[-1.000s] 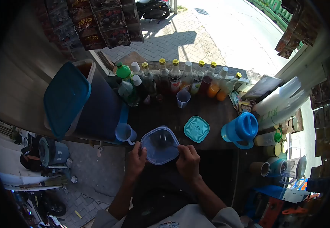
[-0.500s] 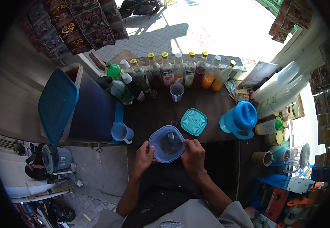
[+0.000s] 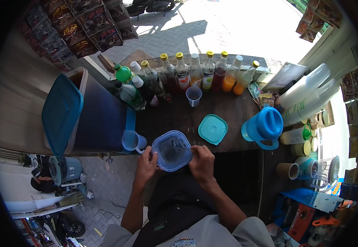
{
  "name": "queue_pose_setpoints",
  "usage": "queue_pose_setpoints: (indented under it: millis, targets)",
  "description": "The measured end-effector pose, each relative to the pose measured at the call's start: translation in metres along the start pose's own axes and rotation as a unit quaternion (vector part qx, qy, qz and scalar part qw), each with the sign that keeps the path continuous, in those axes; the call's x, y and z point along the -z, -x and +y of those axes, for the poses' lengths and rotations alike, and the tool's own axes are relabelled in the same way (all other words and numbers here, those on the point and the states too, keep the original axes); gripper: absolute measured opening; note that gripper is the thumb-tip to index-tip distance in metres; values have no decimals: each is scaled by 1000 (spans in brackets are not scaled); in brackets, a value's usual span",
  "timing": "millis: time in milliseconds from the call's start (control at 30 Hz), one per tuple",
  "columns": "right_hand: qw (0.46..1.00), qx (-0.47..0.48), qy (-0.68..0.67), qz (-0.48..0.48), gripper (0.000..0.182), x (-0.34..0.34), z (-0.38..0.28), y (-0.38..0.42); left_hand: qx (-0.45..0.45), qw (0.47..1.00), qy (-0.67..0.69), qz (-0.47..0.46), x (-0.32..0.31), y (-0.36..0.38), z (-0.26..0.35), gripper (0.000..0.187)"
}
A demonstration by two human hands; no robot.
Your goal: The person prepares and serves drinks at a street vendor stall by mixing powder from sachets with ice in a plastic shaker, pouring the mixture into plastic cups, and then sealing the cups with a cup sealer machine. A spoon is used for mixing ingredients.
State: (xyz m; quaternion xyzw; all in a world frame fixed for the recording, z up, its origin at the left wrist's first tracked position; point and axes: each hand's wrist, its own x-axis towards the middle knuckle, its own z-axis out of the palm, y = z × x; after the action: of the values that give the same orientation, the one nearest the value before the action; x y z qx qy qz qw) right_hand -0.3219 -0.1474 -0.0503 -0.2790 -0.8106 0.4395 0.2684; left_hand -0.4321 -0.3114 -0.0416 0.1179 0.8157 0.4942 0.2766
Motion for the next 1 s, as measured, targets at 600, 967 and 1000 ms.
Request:
queue_pose_setpoints:
  millis: [600,967,1000]
  targets:
    - [951,-223,-28,-211,20,16,16,30,-99,976,-175,80,3,-14,-22,12]
    - [939,-76,262,-209,25,12,-9,7,-108,984,-143,4,0,-1,-1,16]
    - [946,-92,244,-194,27,11,-7,6,-109,984,-143,5,-1,-1,-6,16]
